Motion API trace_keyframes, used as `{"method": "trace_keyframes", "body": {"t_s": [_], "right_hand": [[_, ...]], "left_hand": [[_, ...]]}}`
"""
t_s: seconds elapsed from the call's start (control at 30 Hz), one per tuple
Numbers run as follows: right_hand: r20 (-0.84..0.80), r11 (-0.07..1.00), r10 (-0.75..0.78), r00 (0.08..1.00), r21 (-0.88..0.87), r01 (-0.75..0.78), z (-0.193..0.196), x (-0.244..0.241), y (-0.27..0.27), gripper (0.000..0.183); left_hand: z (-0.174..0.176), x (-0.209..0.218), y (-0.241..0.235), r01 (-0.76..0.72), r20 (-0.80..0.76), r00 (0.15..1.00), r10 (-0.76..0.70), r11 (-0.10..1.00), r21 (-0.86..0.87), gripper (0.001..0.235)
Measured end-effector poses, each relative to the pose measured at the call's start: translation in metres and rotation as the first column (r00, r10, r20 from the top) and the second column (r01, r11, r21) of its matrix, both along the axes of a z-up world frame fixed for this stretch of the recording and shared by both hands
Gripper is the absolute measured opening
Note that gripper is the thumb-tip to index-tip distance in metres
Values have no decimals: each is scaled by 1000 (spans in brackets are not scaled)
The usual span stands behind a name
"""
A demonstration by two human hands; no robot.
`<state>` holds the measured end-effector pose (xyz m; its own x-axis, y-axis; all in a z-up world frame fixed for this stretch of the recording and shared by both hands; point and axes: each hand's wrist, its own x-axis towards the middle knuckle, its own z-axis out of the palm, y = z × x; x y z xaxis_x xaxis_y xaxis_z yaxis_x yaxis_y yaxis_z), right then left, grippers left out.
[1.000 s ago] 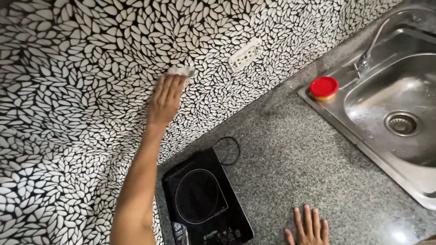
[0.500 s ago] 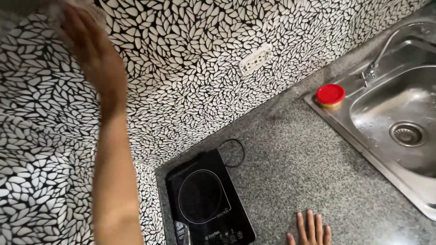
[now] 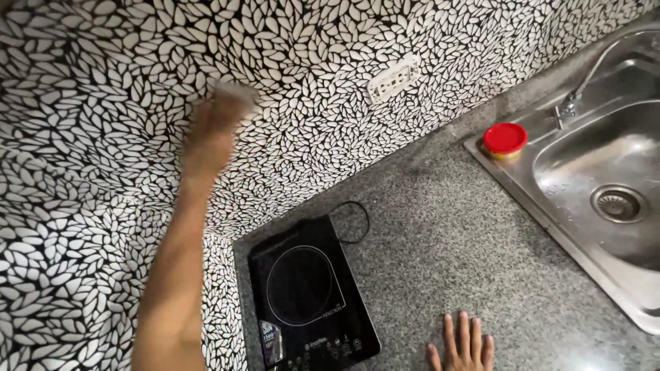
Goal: The person wipes a patterned wall above a kitchen counter using a white cloth. They then move to a different area and wipe a white cabinet door with the same cloth.
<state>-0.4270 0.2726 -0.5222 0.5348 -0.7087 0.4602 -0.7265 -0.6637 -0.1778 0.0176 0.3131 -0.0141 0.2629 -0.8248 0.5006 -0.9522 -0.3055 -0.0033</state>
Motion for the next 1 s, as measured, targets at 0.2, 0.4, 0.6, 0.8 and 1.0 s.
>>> {"method": "trace_keyframes", "body": {"t_s": [0.2,0.4,0.6,0.8,1.0], "right_hand": [[-143,996,42,989,79,-31,23,-6,1,82],[-85,992,110,990,77,-104,31,-9,-3,85],[-33,984,146,989,105,-142,36,-10,-4,85],[-62,985,153,986,92,-147,37,-12,-5,86],[-52,971,196,979,148,-186,50,-16,-9,85]], "left_hand": [[48,94,29,-690,635,478,607,706,-156,83],[8,-1,-28,-541,-508,810,292,706,-457,79],[-147,39,17,-260,808,496,319,942,-212,32],[-127,25,6,-533,828,478,293,846,8,26],[-132,34,13,-477,767,559,315,879,-12,29]]}}
